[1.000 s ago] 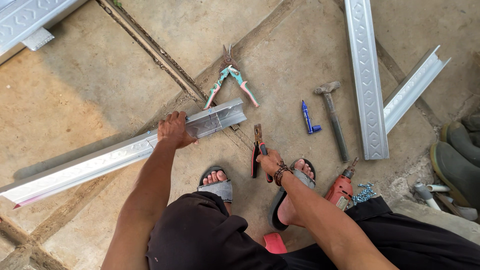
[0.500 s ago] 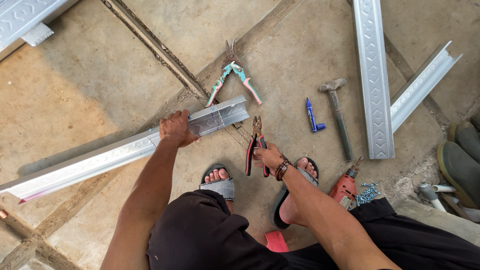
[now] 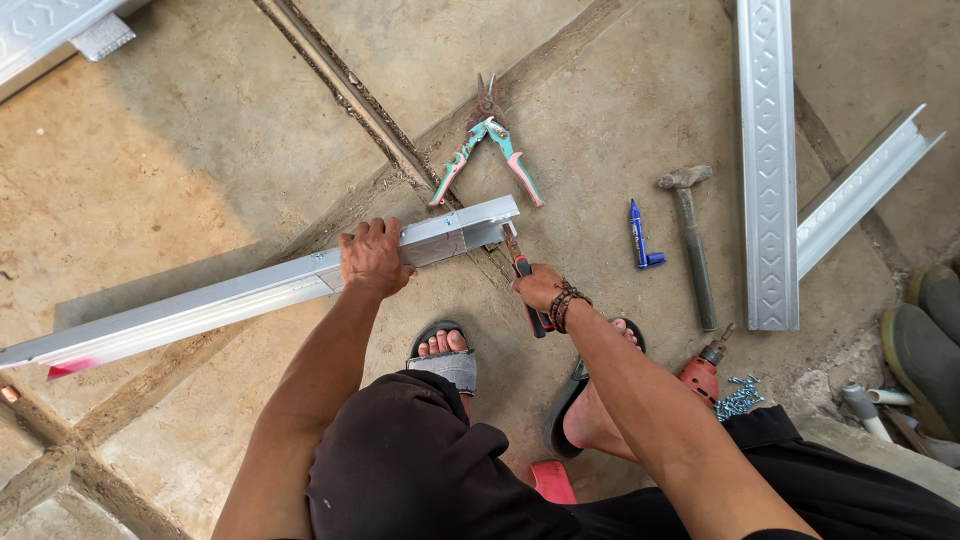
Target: The person assembles aluminum extrusion profiles into a rectangular frame. They carry a profile to a work area, then use pliers and a hammer to secure joints between the profiles. The person repeatedly aligns and fastens the corners to form a stable frame structure.
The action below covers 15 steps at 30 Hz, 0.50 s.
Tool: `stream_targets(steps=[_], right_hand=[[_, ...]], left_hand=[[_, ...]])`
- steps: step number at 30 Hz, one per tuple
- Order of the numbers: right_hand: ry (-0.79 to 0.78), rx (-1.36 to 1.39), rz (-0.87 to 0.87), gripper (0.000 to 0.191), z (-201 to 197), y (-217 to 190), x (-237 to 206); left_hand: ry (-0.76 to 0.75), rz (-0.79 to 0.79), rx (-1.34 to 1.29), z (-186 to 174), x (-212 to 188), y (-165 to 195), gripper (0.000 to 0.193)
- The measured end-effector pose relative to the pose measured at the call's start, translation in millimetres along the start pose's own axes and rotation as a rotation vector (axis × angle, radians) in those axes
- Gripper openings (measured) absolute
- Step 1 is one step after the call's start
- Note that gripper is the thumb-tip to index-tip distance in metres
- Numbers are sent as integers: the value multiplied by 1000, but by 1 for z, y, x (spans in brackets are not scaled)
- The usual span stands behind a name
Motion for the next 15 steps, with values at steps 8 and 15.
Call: stream_targets(steps=[8,15], right_hand=[[-30,15,81,32,-7,-13,-2],[-32,188,103,25,-7,-17,-3]], left_hand=[[25,10,-26,3,-4,-1,80],[-1,22,-22,-4,-2,-1,81]])
Point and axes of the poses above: each hand's wrist, its own x-axis towards the middle knuckle, its own z-axis out of the palm, y = z × x, the point moved 6 cm from there along x, towards the middle knuckle, and after that the axes turned 6 degrees about -z, right-handed, at the moved point
